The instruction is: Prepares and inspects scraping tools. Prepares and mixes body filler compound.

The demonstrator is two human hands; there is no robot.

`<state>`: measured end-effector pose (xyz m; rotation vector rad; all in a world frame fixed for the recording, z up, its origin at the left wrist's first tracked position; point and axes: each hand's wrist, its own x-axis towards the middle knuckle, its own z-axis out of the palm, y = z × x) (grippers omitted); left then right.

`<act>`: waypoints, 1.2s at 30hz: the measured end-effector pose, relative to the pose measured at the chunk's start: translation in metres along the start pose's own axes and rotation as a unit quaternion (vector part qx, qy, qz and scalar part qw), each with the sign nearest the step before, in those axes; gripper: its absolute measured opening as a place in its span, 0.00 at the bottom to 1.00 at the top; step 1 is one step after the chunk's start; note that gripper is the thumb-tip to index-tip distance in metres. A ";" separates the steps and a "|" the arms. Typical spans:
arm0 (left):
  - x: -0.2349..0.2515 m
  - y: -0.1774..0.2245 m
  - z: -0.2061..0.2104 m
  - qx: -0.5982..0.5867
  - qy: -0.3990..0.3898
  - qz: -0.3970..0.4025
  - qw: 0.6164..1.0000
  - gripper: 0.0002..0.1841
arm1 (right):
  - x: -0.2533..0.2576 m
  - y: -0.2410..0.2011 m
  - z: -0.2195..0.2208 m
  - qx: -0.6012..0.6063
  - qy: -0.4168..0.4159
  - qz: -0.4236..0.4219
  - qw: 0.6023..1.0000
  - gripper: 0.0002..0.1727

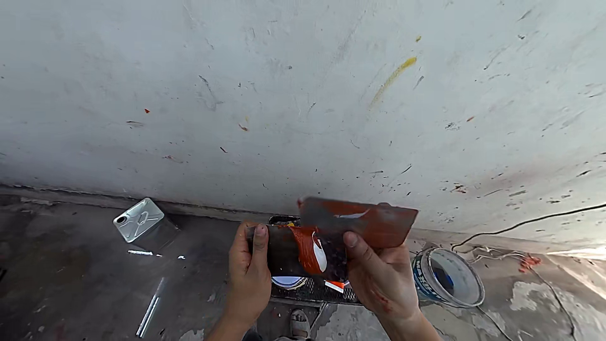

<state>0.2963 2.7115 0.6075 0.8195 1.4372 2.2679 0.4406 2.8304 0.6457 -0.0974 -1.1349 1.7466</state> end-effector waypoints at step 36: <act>-0.033 -0.009 -0.032 0.342 -0.149 0.085 0.924 0.23 | -0.010 0.029 -0.007 -0.139 0.113 0.075 0.981 0.11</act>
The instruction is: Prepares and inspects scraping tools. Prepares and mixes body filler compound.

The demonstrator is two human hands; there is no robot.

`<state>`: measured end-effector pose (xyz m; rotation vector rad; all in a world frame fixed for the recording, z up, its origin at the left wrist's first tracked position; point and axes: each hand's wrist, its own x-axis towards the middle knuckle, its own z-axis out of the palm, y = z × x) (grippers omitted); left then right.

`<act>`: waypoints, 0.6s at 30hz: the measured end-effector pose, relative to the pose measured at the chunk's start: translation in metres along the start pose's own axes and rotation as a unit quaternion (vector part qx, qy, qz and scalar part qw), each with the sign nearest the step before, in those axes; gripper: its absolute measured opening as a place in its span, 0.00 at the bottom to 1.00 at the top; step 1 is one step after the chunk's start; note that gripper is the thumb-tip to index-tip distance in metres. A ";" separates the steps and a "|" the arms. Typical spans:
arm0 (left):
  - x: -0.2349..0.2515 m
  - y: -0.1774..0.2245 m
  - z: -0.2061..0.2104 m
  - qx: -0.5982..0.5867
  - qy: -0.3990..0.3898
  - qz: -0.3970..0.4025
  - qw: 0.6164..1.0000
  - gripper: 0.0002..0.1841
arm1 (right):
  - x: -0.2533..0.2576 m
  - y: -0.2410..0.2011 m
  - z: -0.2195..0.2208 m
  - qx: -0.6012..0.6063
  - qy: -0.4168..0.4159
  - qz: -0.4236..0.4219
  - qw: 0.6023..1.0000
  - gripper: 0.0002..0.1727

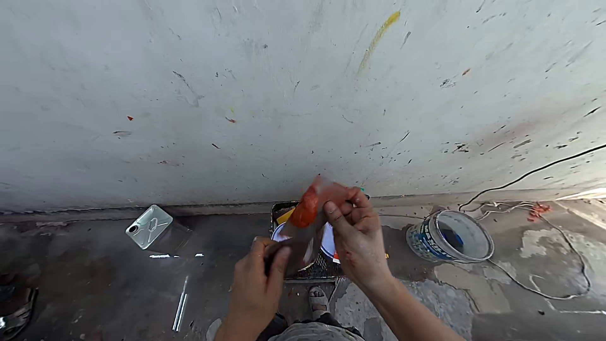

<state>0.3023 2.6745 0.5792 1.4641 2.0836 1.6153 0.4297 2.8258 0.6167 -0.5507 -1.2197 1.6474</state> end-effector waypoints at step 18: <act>0.039 -0.030 -0.016 -0.200 0.024 0.027 0.979 0.13 | 0.060 -0.054 -0.060 -0.092 -0.303 0.388 0.865 0.20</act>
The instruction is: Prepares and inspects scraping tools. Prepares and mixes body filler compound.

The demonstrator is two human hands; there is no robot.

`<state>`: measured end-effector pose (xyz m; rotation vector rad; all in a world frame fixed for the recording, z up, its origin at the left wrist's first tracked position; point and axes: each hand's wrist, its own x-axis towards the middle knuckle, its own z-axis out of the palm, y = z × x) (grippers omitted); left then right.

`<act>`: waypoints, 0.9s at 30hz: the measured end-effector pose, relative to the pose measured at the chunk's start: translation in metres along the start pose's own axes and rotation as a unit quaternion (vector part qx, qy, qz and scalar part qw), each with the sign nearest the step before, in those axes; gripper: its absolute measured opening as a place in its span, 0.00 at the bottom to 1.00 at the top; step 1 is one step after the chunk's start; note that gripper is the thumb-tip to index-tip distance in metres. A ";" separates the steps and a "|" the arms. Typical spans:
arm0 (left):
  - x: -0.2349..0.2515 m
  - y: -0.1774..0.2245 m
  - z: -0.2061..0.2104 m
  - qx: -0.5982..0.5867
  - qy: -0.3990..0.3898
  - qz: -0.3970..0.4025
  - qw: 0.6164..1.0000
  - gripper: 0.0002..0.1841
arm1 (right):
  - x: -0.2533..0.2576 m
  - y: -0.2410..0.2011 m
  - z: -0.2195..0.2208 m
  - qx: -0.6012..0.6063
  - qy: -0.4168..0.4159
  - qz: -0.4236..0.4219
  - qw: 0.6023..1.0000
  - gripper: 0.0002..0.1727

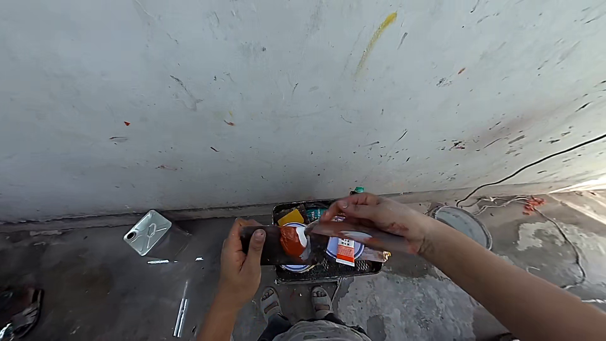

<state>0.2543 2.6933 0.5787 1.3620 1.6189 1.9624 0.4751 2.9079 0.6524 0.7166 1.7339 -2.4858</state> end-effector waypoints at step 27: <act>-0.012 -0.013 0.023 -0.008 0.098 -0.111 0.989 0.10 | 0.031 0.065 0.045 -0.170 0.167 -0.384 0.892 0.11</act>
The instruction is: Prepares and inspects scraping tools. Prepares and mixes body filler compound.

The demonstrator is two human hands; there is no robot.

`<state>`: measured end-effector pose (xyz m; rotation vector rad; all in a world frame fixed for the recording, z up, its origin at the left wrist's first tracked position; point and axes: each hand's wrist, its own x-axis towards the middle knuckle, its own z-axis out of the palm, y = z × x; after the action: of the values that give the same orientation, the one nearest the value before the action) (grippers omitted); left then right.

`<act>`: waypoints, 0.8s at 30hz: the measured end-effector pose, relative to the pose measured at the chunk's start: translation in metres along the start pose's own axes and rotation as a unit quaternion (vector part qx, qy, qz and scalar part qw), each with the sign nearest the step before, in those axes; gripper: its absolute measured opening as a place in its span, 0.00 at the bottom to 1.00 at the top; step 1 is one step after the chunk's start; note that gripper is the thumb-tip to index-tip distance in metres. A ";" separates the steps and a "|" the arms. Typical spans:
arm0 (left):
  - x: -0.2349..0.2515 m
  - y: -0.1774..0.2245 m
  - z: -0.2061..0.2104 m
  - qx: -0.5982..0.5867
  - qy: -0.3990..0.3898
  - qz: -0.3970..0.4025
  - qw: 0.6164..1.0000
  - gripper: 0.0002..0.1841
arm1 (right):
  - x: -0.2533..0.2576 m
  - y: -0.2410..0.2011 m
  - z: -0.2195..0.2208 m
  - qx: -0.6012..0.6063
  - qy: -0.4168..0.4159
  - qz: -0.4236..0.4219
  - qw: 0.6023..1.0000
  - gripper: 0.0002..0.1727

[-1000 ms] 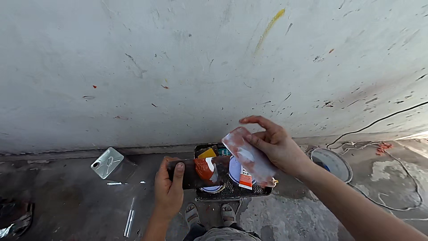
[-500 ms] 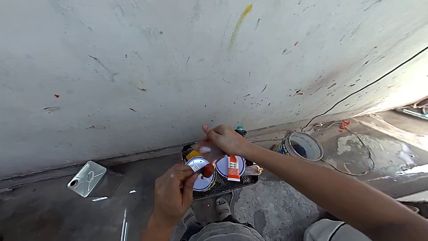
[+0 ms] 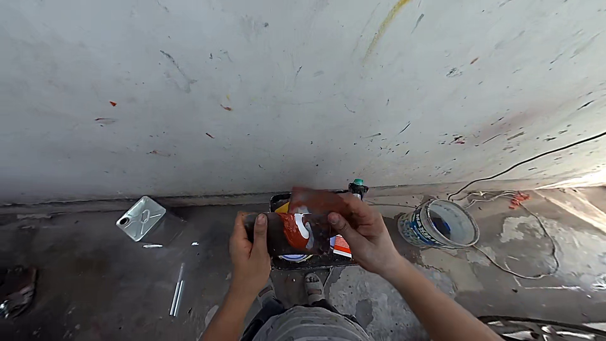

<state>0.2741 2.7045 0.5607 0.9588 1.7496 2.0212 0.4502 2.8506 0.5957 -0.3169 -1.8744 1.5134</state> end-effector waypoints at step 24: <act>-0.006 0.022 0.028 -0.184 -0.016 -0.094 0.978 0.10 | -0.018 -0.036 0.035 0.423 0.228 0.040 0.876 0.13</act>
<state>0.3011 2.7170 0.5806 0.6752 1.3264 2.0892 0.4484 2.8034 0.6200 -0.2950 -0.7302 1.9451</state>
